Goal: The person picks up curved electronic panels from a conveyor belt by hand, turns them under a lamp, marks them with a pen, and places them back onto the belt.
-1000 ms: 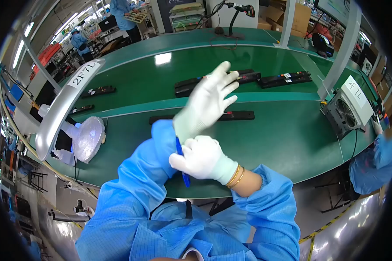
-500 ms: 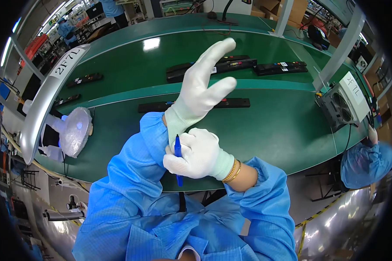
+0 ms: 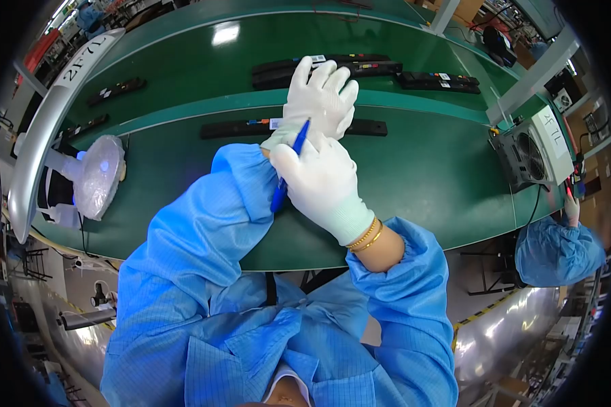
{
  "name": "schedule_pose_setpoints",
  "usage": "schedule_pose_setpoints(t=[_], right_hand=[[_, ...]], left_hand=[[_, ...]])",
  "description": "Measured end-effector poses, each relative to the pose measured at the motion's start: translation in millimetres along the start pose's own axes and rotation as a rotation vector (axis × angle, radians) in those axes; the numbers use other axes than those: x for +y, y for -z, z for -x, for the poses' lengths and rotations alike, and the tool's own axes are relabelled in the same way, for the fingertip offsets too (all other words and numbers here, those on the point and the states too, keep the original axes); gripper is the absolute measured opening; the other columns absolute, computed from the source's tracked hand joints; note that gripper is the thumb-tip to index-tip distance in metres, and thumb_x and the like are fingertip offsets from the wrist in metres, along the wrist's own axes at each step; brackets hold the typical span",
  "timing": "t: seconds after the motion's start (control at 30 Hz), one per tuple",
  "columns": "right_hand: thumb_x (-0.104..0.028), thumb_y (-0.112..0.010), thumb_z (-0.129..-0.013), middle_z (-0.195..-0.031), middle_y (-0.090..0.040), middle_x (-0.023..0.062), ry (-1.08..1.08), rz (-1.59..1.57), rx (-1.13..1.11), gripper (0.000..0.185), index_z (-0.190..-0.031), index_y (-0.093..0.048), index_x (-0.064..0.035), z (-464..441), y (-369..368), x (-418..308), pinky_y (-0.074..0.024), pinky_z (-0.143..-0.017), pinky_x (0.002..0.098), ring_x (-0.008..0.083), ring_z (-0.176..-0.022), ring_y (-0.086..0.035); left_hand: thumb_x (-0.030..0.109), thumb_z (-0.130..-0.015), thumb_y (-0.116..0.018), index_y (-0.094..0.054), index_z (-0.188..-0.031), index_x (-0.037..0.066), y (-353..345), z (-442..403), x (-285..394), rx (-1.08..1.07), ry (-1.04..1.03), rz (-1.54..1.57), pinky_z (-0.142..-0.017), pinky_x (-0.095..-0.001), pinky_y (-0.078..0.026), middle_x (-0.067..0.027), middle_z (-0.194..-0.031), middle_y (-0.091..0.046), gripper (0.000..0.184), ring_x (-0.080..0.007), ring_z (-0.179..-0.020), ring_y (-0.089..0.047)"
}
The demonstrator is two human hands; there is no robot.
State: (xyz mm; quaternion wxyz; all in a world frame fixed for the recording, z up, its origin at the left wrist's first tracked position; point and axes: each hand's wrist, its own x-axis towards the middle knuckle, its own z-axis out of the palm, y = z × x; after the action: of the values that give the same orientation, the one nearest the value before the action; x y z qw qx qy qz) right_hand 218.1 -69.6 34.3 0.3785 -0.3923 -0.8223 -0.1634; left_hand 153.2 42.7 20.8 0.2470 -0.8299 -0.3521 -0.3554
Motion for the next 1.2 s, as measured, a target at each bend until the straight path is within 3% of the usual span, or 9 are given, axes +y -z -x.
schedule_pose_setpoints(t=[0.13,0.27,0.4,0.53,0.7,0.87,0.97,1.07,1.2], right_hand=[[-0.009,-0.066,-0.078,-0.076,-0.056,0.0090,-0.052,0.047,-0.103,0.018,-0.093,-0.059,-0.0156,3.1,-19.4,-0.2,-0.0491,-0.055,0.0413,0.0295,-0.069,-0.061],[-0.005,-0.066,-0.075,-0.074,-0.057,0.0082,-0.037,-0.241,-0.188,0.022,-0.094,-0.058,-0.0145,2.1,-22.6,-8.7,-0.0481,-0.054,0.0426,0.0303,-0.067,-0.060],[0.001,-0.068,-0.068,-0.072,-0.058,0.0021,0.067,-0.707,-0.209,0.026,-0.086,-0.055,-0.0125,2.3,-21.7,-9.3,-0.0480,-0.056,0.0394,0.0276,-0.067,-0.060],[0.001,-0.069,-0.064,-0.074,-0.060,-0.0002,0.056,-0.729,-0.111,0.027,-0.080,-0.053,-0.0138,4.5,-17.8,2.8,-0.0487,-0.058,0.0368,0.0259,-0.068,-0.061],[-0.005,-0.073,-0.064,-0.077,-0.064,-0.0024,0.143,-0.465,0.027,0.027,-0.082,-0.056,-0.0160,5.7,-17.5,-5.1,-0.0499,-0.059,0.0359,0.0241,-0.069,-0.062],[-0.017,-0.068,-0.074,-0.103,-0.066,0.0069,0.137,-0.167,0.002,0.014,-0.084,-0.059,-0.0199,-3.7,-32.6,-11.8,-0.0502,-0.057,0.0391,0.0278,-0.082,-0.063],[-0.016,-0.069,-0.071,-0.099,-0.067,0.0062,0.057,-0.031,-0.168,0.014,-0.082,-0.061,-0.0202,6.2,-30.1,-17.8,-0.0507,-0.059,0.0396,0.0287,-0.080,-0.063],[-0.016,-0.070,-0.068,-0.095,-0.069,0.0064,0.037,-0.175,-0.031,0.014,-0.078,-0.063,-0.0207,5.6,-24.0,-11.8,-0.0508,-0.059,0.0386,0.0289,-0.078,-0.063],[0.000,-0.072,-0.054,-0.084,-0.068,0.0051,0.002,-0.100,0.297,0.027,-0.075,-0.061,-0.0145,-12.6,-15.6,6.8,-0.0537,-0.066,0.0353,0.0260,-0.077,-0.064]], left_hand=[[0.027,-0.083,-0.065,-0.066,-0.118,0.010,-1.8,14.3,7.1,-0.103,0.048,-0.144,-0.113,-0.0651,-0.025,-0.0131,-0.137,-0.055,0.040,-0.0344,-0.135,-0.043],[0.029,-0.078,-0.069,-0.067,-0.114,0.013,-16.2,16.8,-3.4,0.180,0.085,0.164,-0.109,-0.0627,-0.029,-0.0105,-0.132,-0.057,0.040,-0.0342,-0.127,-0.047],[0.007,-0.078,-0.066,-0.066,-0.116,0.007,-1.1,17.9,-7.1,0.327,0.020,0.819,-0.104,-0.0436,-0.044,-0.0134,-0.122,-0.063,0.038,-0.0329,-0.114,-0.058],[0.004,-0.086,-0.064,-0.065,-0.120,0.003,6.7,19.6,-7.5,0.369,0.423,1.142,-0.095,-0.0362,-0.051,-0.0144,-0.114,-0.067,0.034,-0.0254,-0.107,-0.065],[0.003,-0.084,-0.064,-0.068,-0.114,0.007,-14.4,25.1,-26.8,0.416,0.353,0.847,-0.095,-0.0394,-0.049,-0.0110,-0.110,-0.068,0.030,-0.0294,-0.105,-0.064],[0.006,-0.078,-0.066,-0.069,-0.107,0.010,-20.5,21.2,-31.9,0.457,0.092,0.562,-0.089,-0.0453,-0.048,-0.0085,-0.109,-0.068,0.029,-0.0313,-0.098,-0.063],[0.008,-0.074,-0.068,-0.069,-0.104,0.011,-20.8,19.4,-28.3,0.444,0.007,0.499,-0.087,-0.0456,-0.049,-0.0069,-0.107,-0.067,0.030,-0.0291,-0.096,-0.063],[0.010,-0.073,-0.069,-0.069,-0.102,0.012,-23.7,19.8,-26.1,0.407,-0.053,0.450,-0.086,-0.0449,-0.050,-0.0057,-0.105,-0.067,0.029,-0.0277,-0.094,-0.063],[0.014,-0.075,-0.069,-0.070,-0.101,0.012,-37.6,22.7,-33.8,0.334,-0.002,0.475,-0.087,-0.0433,-0.050,-0.0055,-0.103,-0.067,0.026,-0.0274,-0.096,-0.063]])
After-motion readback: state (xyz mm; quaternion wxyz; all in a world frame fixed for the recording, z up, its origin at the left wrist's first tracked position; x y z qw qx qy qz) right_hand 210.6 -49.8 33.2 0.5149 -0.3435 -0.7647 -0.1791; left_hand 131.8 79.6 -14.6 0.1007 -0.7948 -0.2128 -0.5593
